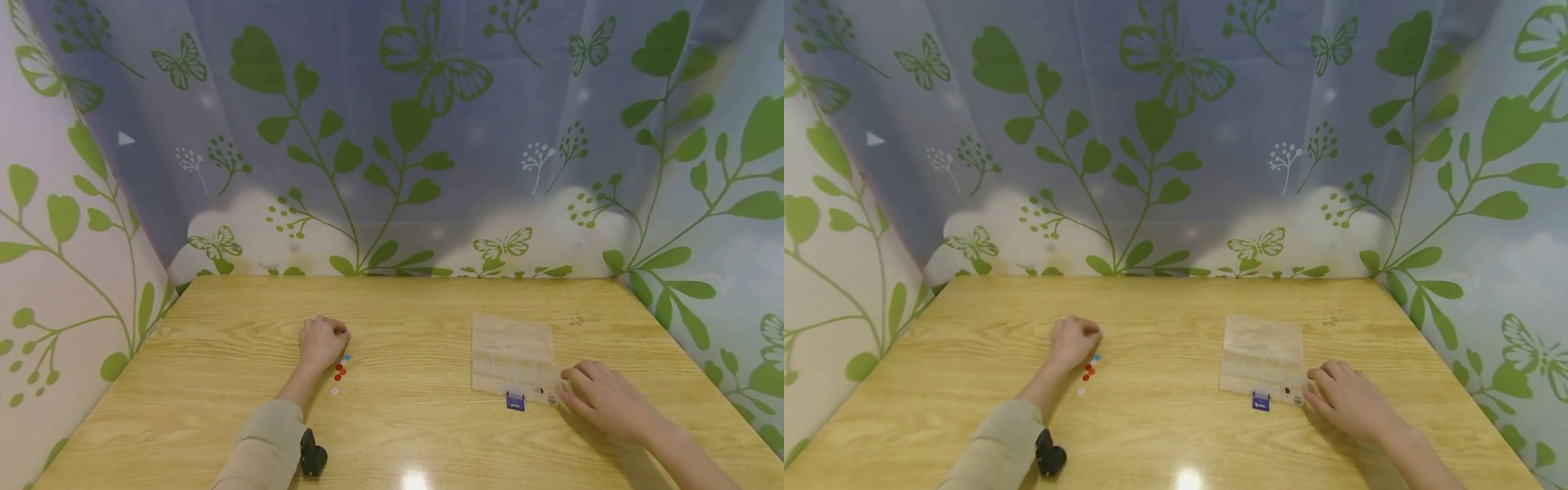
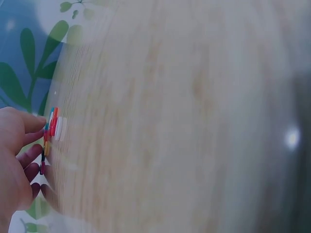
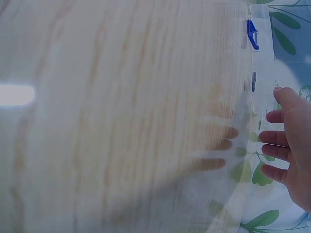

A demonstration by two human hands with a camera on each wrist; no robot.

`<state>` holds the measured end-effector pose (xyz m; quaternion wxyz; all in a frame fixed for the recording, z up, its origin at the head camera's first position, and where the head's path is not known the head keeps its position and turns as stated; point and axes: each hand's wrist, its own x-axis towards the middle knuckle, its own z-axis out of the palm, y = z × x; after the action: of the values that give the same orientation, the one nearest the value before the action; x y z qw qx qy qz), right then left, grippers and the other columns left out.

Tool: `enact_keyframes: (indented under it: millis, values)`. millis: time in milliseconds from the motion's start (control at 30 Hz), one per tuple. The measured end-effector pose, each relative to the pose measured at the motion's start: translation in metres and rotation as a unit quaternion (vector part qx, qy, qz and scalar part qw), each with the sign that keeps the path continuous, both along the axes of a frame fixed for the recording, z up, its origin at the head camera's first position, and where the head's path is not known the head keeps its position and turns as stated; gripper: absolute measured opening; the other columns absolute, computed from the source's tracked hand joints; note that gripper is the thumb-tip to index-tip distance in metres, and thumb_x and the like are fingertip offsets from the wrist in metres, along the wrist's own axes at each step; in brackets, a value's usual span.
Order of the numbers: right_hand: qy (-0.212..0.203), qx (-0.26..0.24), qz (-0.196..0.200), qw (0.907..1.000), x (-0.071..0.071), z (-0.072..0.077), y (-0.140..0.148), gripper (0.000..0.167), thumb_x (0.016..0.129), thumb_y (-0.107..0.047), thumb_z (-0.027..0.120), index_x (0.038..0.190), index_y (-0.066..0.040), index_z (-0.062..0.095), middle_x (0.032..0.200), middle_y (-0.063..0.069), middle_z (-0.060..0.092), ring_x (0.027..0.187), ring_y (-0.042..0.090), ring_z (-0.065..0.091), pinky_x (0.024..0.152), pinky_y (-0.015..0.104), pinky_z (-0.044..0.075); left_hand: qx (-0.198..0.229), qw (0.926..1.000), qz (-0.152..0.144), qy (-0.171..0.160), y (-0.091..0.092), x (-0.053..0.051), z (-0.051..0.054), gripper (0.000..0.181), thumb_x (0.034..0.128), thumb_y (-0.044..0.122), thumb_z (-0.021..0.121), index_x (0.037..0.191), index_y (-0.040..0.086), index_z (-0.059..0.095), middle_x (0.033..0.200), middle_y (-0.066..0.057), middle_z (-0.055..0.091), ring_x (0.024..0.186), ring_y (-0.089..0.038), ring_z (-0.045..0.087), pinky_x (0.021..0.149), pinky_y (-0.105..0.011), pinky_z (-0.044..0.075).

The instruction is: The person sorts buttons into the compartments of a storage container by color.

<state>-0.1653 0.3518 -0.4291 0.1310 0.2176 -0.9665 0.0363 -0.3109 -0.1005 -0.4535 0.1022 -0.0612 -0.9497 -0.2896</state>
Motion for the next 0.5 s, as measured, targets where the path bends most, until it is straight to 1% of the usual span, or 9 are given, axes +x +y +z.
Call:
enact_keyframes:
  millis: [167, 500]
  values:
    - [-0.005, 0.000, -0.001, 1.0000, -0.0008, -0.0016, 0.0009, 0.026, 0.088, -0.029, 0.063, 0.104, -0.009, 0.061, 0.100, 0.003, 0.056, 0.092, 0.026, 0.054, 0.069, 0.045, 0.045, -0.001, 1.0000, -0.005, 0.002, -0.0004, 0.0010, -0.0001, 0.012, 0.0822, 0.017, 0.068, 0.089, 0.008, 0.073, 0.094, -0.010, 0.062, 0.092, -0.031, 0.047, 0.081, -0.045, 0.034]
    - [-0.008, -0.003, -0.002, 1.0000, -0.0003, -0.0029, 0.0012, 0.027, 0.088, -0.030, 0.063, 0.106, -0.009, 0.061, 0.101, 0.002, 0.055, 0.092, 0.026, 0.054, 0.070, 0.046, 0.045, -0.011, 0.9999, -0.006, 0.000, 0.0001, 0.0019, 0.0001, 0.008, 0.0824, 0.017, 0.069, 0.086, 0.011, 0.072, 0.098, -0.010, 0.061, 0.093, -0.030, 0.046, 0.080, -0.044, 0.034]
